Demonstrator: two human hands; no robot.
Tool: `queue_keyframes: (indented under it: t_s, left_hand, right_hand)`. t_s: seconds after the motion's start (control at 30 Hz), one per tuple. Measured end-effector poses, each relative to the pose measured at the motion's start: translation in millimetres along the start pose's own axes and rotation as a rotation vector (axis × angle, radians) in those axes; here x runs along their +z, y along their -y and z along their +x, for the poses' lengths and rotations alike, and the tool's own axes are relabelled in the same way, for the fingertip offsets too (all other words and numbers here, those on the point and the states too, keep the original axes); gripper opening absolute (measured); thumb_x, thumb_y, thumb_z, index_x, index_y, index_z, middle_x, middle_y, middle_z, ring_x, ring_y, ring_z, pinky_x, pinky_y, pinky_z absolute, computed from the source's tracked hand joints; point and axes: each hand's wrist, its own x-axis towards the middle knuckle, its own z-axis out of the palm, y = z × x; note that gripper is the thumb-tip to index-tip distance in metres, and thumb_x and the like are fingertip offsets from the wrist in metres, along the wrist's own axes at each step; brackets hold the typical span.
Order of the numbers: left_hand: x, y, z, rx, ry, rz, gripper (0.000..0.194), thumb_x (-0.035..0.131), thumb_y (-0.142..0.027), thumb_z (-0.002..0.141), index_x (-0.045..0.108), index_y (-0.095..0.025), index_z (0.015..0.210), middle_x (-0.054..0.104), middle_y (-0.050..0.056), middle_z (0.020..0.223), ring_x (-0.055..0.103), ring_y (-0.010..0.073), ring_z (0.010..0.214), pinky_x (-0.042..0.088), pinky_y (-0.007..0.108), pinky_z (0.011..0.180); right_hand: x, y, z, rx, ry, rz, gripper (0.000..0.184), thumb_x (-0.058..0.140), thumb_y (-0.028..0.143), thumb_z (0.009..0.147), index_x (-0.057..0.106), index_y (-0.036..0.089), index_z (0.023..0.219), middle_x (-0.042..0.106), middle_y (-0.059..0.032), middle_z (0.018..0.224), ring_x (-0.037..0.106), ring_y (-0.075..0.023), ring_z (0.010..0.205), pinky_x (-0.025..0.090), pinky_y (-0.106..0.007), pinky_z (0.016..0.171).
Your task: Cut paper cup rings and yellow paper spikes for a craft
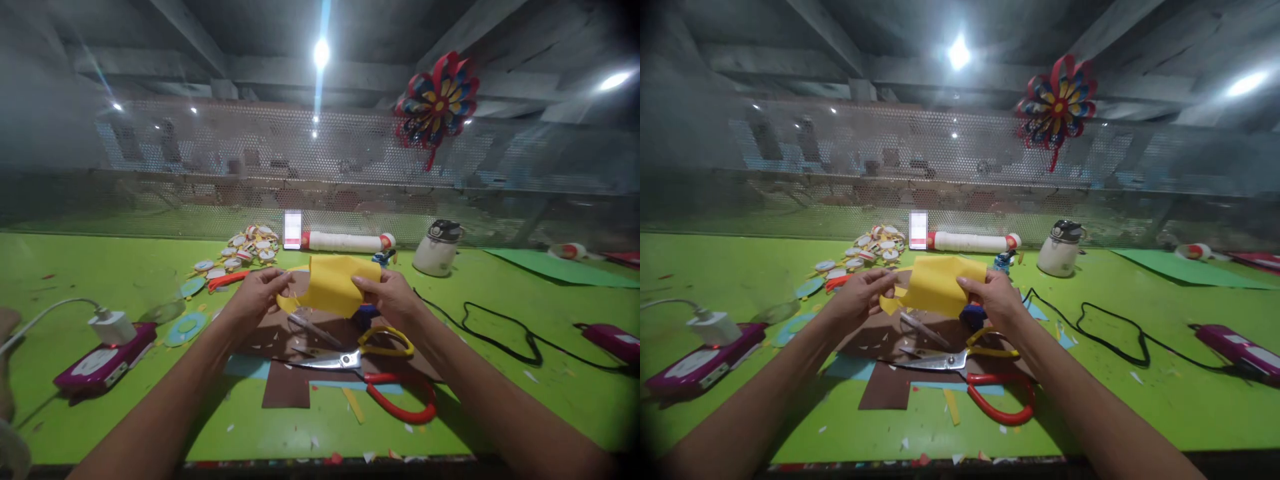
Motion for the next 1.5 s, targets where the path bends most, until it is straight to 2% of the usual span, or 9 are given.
queue_keyframes:
  t_s: [0.3, 0.53, 0.63, 0.8, 0.9, 0.97, 1.13, 1.3, 1.5]
  left_hand:
    - [-6.9, 2.2, 2.6, -0.013, -0.067, 0.083, 0.025, 0.076, -0.037, 0.069, 0.071, -0.014, 0.078, 0.049, -0.005, 0.053, 0.040, 0.0036, 0.043, 0.026, 0.014, 0.039]
    - [-29.8, 1.4, 16.5, 0.059, -0.299, -0.010, 0.011, 0.071, -0.025, 0.071, 0.067, -0.017, 0.079, 0.061, -0.002, 0.067, 0.053, 0.0062, 0.054, 0.041, 0.014, 0.049]
    - [-37.4, 1.3, 18.1, 0.081, -0.354, 0.019, 0.005, 0.066, -0.023, 0.073, 0.065, -0.017, 0.075, 0.059, -0.003, 0.061, 0.049, 0.0052, 0.049, 0.038, 0.014, 0.046]
    - [-36.4, -2.5, 13.8, -0.023, -0.210, 0.234, 0.012, 0.078, -0.012, 0.053, 0.067, -0.015, 0.055, 0.057, -0.001, 0.046, 0.051, 0.0127, 0.043, 0.031, 0.020, 0.040]
    - [-29.0, -8.9, 12.3, -0.017, -0.197, 0.283, 0.013, 0.075, -0.008, 0.051, 0.069, -0.019, 0.054, 0.068, 0.003, 0.058, 0.064, 0.0221, 0.066, 0.042, 0.023, 0.051]
    - [-20.4, -13.2, 10.0, 0.008, -0.173, 0.261, 0.006, 0.072, -0.018, 0.059, 0.073, -0.019, 0.065, 0.073, 0.005, 0.073, 0.066, 0.0253, 0.084, 0.048, 0.026, 0.065]
    - [14.8, -12.5, -4.4, -0.189, 0.269, -0.101, 0.051, 0.054, -0.057, 0.079, 0.073, -0.013, 0.096, 0.073, 0.017, 0.101, 0.067, 0.0277, 0.093, 0.052, 0.037, 0.082]
    - [33.5, -6.1, -13.5, -0.126, 0.171, -0.220, 0.028, 0.071, -0.027, 0.074, 0.070, -0.014, 0.099, 0.074, 0.011, 0.092, 0.069, 0.0240, 0.085, 0.055, 0.032, 0.073]
    - [18.0, -15.5, -19.1, -0.286, 0.368, -0.139, 0.022, 0.071, -0.022, 0.074, 0.074, -0.015, 0.094, 0.075, 0.012, 0.088, 0.071, 0.0235, 0.077, 0.055, 0.032, 0.072]
  right_hand:
    - [5.6, 3.7, -3.8, 0.025, -0.008, 0.117, 0.014, 0.061, 0.020, 0.090, 0.063, 0.013, 0.102, 0.067, -0.0039, 0.100, 0.066, -0.0161, 0.085, 0.055, -0.035, 0.076]
    - [-7.1, 14.3, -13.5, 0.042, -0.079, 0.128, 0.015, 0.060, 0.021, 0.091, 0.062, 0.013, 0.103, 0.067, -0.0026, 0.094, 0.066, -0.0138, 0.076, 0.056, -0.031, 0.067]
    - [-11.2, 16.2, -15.4, 0.005, -0.091, 0.142, 0.016, 0.060, 0.021, 0.091, 0.062, 0.013, 0.105, 0.067, -0.0027, 0.094, 0.066, -0.0140, 0.077, 0.056, -0.032, 0.069]
    - [-10.0, 15.6, -14.3, 0.001, -0.062, 0.132, 0.014, 0.061, 0.018, 0.090, 0.063, 0.013, 0.103, 0.068, -0.0028, 0.095, 0.067, -0.0143, 0.078, 0.057, -0.032, 0.070]
    - [-5.0, 18.6, -14.1, 0.004, -0.054, 0.117, 0.015, 0.061, 0.017, 0.089, 0.063, 0.013, 0.104, 0.068, -0.0027, 0.095, 0.067, -0.0144, 0.079, 0.057, -0.033, 0.071]
    - [-0.6, 21.4, -13.4, 0.005, -0.046, 0.104, 0.016, 0.062, 0.016, 0.089, 0.063, 0.013, 0.104, 0.069, -0.0024, 0.094, 0.068, -0.0142, 0.077, 0.057, -0.033, 0.071]
    - [13.6, 18.7, -11.9, -0.036, -0.010, 0.079, 0.022, 0.066, 0.013, 0.085, 0.063, 0.014, 0.107, 0.070, -0.0025, 0.095, 0.069, -0.0161, 0.080, 0.057, -0.037, 0.076]
    - [25.3, 12.6, -22.7, -0.081, 0.029, 0.054, 0.029, 0.076, 0.021, 0.075, 0.067, 0.016, 0.103, 0.073, -0.0041, 0.096, 0.068, -0.0173, 0.082, 0.054, -0.035, 0.078]
    - [10.6, 35.1, -29.2, -0.006, 0.076, 0.001, 0.041, 0.063, 0.058, 0.078, 0.073, 0.018, 0.086, 0.074, -0.0070, 0.085, 0.068, -0.0189, 0.076, 0.054, -0.029, 0.067]
